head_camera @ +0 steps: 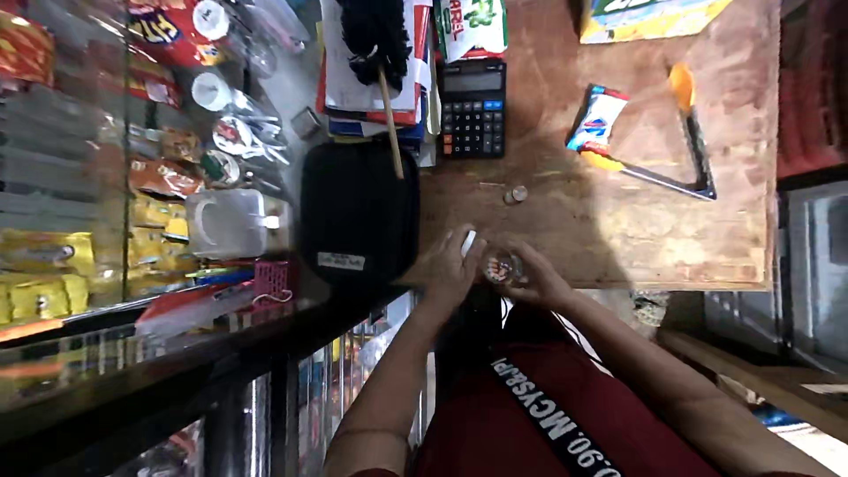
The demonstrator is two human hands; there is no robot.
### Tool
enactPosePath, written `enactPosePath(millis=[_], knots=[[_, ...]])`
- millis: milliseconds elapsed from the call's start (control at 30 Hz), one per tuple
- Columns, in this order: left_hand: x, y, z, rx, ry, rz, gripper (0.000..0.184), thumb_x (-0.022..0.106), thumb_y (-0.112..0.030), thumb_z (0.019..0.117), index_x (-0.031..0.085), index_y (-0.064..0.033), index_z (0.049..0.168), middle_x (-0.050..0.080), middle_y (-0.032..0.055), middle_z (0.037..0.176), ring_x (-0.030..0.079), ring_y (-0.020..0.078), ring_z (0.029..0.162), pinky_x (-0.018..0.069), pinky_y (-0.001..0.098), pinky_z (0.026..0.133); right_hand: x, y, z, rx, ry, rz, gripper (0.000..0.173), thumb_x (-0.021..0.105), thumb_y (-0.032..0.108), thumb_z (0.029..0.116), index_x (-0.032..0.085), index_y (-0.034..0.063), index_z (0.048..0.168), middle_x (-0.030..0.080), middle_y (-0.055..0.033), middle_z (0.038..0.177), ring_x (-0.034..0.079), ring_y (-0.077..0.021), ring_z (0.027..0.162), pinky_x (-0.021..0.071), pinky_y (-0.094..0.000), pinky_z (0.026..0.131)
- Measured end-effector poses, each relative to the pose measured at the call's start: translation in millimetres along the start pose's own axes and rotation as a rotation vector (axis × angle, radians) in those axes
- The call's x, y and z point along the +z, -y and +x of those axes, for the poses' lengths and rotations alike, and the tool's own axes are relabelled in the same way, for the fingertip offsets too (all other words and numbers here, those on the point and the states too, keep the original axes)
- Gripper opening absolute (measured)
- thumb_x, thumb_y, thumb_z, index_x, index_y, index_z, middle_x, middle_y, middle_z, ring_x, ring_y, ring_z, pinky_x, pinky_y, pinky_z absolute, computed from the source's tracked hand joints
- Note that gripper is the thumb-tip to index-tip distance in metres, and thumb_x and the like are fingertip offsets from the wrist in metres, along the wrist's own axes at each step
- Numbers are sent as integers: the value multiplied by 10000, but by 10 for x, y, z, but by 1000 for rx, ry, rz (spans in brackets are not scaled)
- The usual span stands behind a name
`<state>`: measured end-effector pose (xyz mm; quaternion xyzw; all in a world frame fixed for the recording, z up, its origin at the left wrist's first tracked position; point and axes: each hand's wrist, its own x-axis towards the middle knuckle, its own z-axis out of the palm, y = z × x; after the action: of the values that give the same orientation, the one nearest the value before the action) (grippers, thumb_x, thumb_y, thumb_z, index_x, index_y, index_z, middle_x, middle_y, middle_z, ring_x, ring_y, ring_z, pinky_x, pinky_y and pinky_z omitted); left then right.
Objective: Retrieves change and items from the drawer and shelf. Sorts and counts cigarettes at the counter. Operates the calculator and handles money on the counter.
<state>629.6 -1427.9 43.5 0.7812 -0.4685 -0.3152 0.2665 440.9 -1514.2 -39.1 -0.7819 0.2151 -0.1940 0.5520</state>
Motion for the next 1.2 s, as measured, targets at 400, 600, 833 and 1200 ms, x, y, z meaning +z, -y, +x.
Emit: enactPosePath(millis=[400, 600, 833, 1200], knots=[[459, 459, 212, 276, -134, 523, 894, 709, -494, 925, 329, -13, 1576, 222, 311, 1641, 259, 484, 1510, 169, 669, 1216, -234, -63, -122, 134, -339, -21, 822, 850, 243, 787, 447, -19, 1454, 587, -222, 1346, 588, -287, 1238, 497, -461, 1059], [869, 315, -33, 457, -113, 80, 872, 822, -305, 831, 406, 77, 1495, 348, 292, 1595, 339, 417, 1494, 238, 597, 1229, -208, 129, -98, 32, -294, -4, 830, 880, 212, 753, 471, -50, 1426, 535, -244, 1412, 557, -290, 1297, 487, -424, 1093], [871, 193, -139, 363, -119, -193, 795, 763, -211, 890, 347, 64, 1509, 439, 256, 1533, 474, 352, 1399, 403, 483, 1169, -158, 284, -87, -18, -176, -22, 854, 842, 299, 810, 432, -68, 1463, 559, -244, 1397, 583, -282, 1275, 490, -409, 1090], [646, -134, -248, 542, -124, 522, 482, 693, 6, 903, 610, -45, 1376, 569, 260, 1396, 489, 463, 1360, 362, 583, 1170, -184, 273, -260, 562, -326, 702, 677, 72, 483, 1091, 559, 69, 1313, 693, -50, 1098, 690, -137, 957, 596, -398, 867]])
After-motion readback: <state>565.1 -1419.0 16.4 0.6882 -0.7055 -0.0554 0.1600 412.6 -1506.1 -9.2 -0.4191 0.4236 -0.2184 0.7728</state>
